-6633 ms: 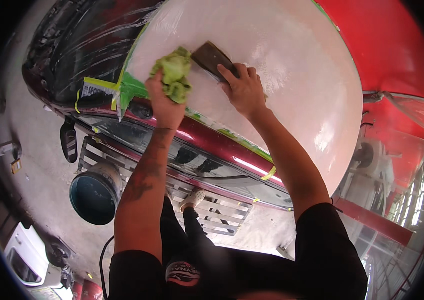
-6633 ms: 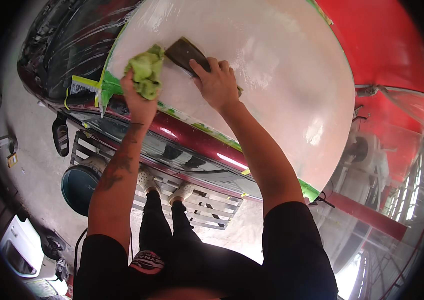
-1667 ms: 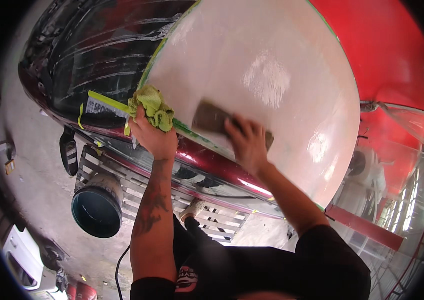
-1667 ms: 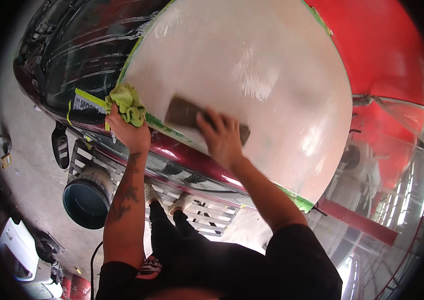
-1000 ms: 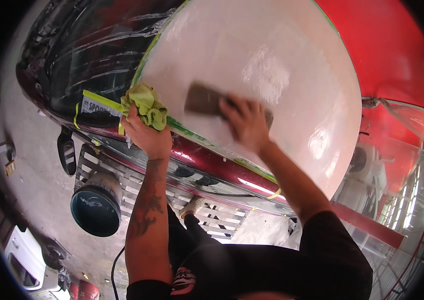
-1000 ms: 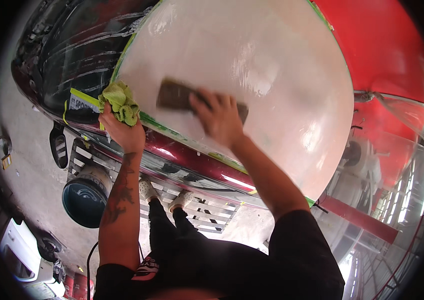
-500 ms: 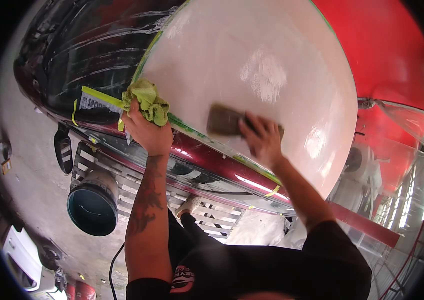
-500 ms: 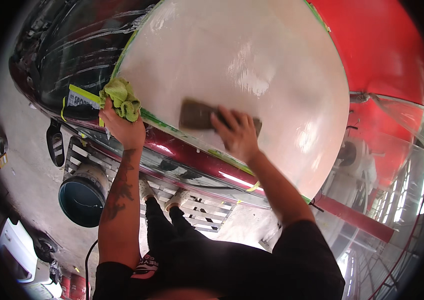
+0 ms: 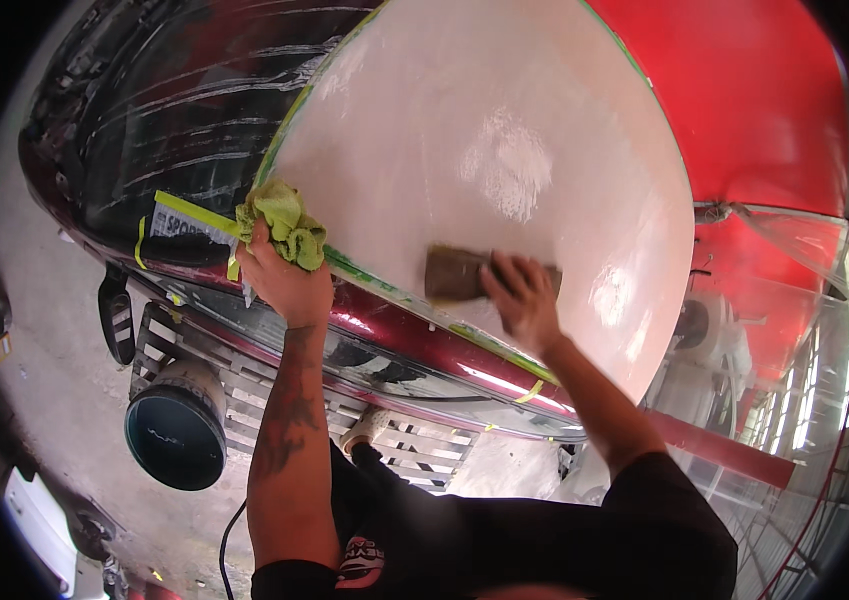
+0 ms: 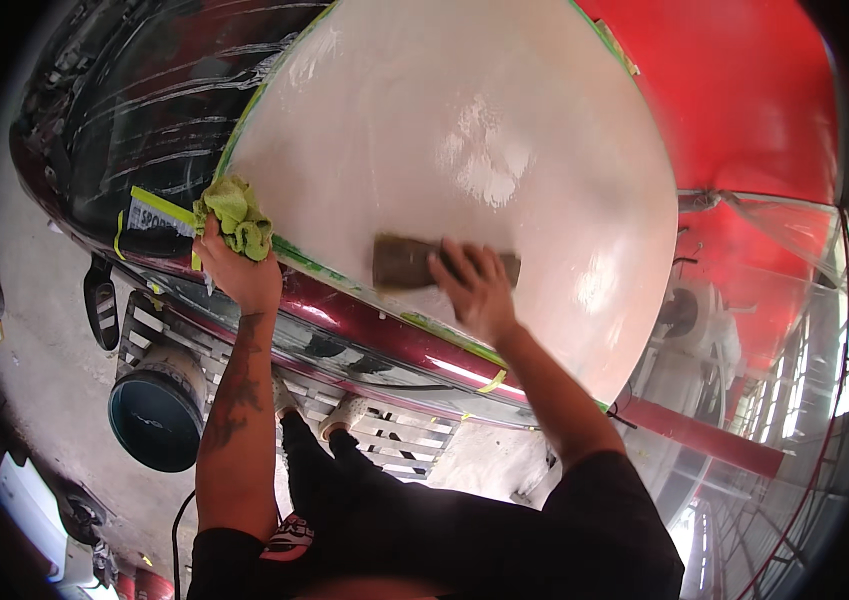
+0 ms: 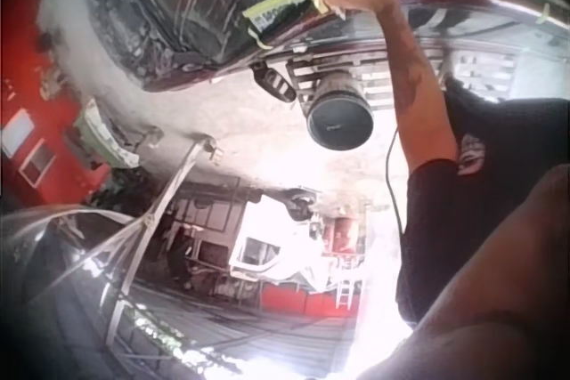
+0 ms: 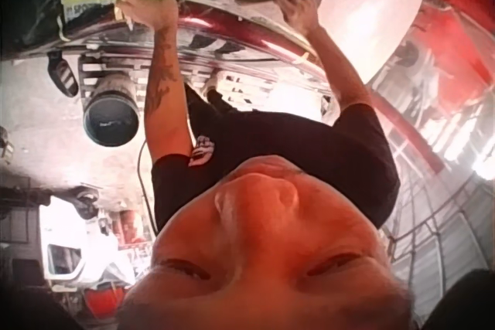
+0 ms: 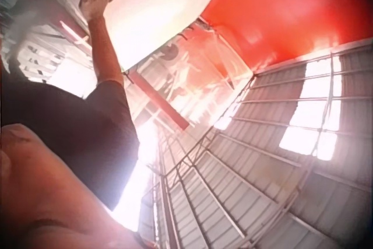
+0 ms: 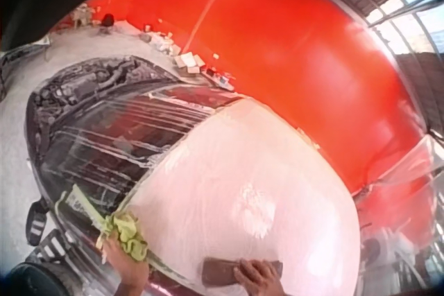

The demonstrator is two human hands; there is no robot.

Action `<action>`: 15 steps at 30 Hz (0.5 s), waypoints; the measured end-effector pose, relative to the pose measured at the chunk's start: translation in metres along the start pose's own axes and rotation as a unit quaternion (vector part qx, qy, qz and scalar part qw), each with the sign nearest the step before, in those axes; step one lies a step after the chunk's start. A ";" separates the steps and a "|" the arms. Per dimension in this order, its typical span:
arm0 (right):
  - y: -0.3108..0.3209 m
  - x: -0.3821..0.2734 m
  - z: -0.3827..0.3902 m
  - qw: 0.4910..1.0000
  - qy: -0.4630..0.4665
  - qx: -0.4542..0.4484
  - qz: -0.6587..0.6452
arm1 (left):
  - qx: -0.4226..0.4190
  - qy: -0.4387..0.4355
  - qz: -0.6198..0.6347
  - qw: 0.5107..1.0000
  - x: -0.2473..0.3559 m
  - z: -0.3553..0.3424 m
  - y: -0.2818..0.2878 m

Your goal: Sanding the roof of a car using a sanding block and a wet cloth.

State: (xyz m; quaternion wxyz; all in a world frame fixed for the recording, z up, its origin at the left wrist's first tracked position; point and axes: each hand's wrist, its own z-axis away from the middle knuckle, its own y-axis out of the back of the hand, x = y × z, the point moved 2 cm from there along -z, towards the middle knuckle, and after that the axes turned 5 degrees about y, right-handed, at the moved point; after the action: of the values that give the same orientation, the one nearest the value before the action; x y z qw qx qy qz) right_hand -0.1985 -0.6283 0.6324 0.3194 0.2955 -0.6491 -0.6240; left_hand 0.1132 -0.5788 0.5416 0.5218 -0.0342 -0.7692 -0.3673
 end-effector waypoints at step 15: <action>-0.004 -0.003 -0.017 1.000 -0.017 0.005 -0.006 | -0.005 -0.010 -0.030 0.999 0.000 0.000 0.000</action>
State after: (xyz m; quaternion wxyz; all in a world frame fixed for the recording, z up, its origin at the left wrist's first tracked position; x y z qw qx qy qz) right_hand -0.1836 -0.6367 0.6285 0.3032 0.2899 -0.6559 -0.6275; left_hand 0.1130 -0.5786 0.5415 0.5029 -0.0174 -0.7732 -0.3860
